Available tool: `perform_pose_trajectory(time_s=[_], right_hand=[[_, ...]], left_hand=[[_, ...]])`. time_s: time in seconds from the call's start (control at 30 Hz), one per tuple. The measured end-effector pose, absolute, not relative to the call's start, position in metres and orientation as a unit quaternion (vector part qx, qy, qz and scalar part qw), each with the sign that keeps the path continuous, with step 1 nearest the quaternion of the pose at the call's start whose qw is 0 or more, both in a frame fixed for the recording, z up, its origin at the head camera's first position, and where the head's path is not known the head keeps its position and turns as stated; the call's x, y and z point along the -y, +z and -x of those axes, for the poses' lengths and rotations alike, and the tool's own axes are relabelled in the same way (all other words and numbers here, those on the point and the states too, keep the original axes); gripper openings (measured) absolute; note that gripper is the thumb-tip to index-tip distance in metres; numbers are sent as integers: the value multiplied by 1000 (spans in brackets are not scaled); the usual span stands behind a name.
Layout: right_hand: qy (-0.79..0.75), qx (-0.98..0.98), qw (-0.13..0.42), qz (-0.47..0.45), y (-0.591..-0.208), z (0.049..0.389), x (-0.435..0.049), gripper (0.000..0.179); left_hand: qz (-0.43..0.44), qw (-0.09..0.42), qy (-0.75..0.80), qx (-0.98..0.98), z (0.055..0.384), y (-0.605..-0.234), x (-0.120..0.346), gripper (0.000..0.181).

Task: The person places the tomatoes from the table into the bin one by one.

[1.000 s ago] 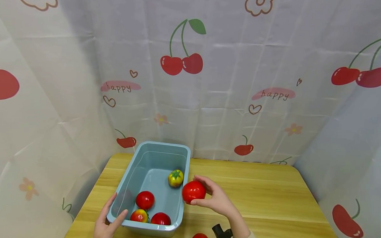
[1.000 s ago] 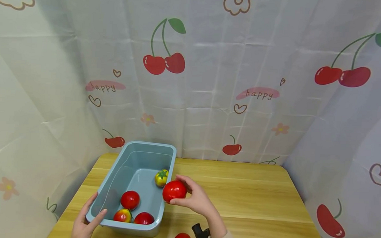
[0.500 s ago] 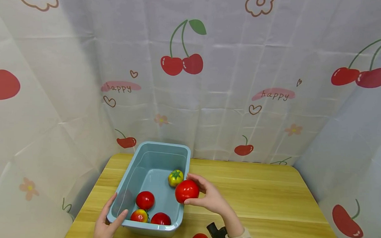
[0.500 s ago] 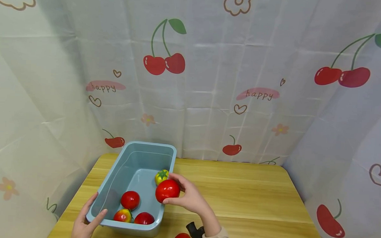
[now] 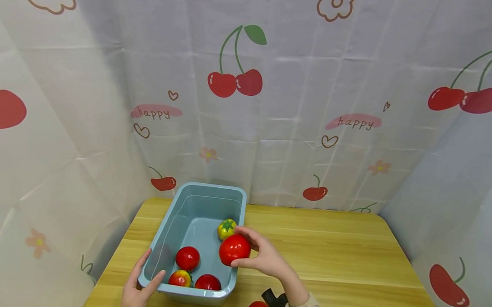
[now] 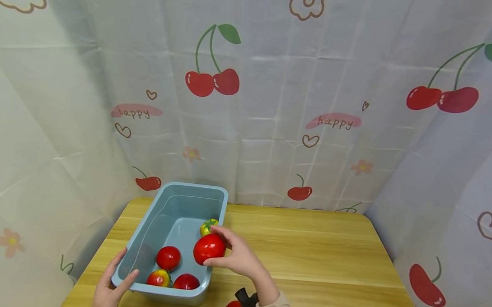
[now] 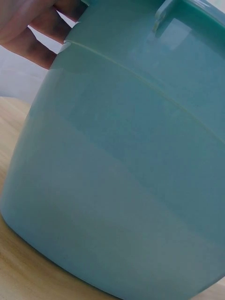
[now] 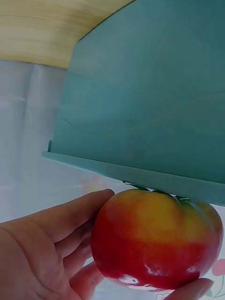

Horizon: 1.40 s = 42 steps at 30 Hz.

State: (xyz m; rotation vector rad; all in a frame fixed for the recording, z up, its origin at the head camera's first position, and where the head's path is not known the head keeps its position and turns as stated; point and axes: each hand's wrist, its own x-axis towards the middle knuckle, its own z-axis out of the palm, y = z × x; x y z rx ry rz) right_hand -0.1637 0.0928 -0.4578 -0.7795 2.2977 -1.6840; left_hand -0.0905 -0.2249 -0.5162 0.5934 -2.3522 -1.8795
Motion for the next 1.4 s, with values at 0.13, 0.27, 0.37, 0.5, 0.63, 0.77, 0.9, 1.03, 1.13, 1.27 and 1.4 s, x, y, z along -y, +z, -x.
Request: perform_pose_trajectory(time_s=[0.13, 0.27, 0.37, 0.5, 0.63, 0.77, 0.9, 1.03, 1.13, 1.27, 1.4], right_hand=[[-566, -776, 98, 260, -458, 164, -89, 69], [-570, -772, 100, 262, -459, 164, -86, 68], [-577, -764, 99, 270, -460, 164, -85, 70], [-586, -756, 102, 275, -461, 164, -85, 72], [-588, -756, 110, 266, -461, 162, -87, 73], [-592, -753, 109, 265, -462, 162, -89, 72], [-595, -750, 104, 268, -463, 162, -90, 72], [-597, -750, 100, 267, -464, 162, -91, 72], [-599, -750, 100, 263, -465, 161, -93, 72], [-603, -748, 99, 257, -466, 161, -95, 72], [-607, -747, 97, 253, -464, 159, -96, 72]], left_hand=[[-194, 36, -613, 765, 90, -517, 225, 87], [-196, 33, -615, 763, 90, -517, 226, 87], [-193, 34, -618, 761, 90, -517, 226, 87], [-193, 33, -619, 761, 90, -518, 226, 86], [-196, 32, -617, 762, 90, -518, 226, 88], [-197, 32, -614, 763, 91, -518, 226, 88], [-199, 29, -613, 764, 90, -517, 226, 87], [-202, 23, -612, 764, 90, -517, 227, 88], [-202, 23, -613, 764, 90, -517, 227, 88], [-203, 24, -614, 762, 90, -517, 227, 87], [-203, 23, -615, 761, 90, -517, 226, 87]])
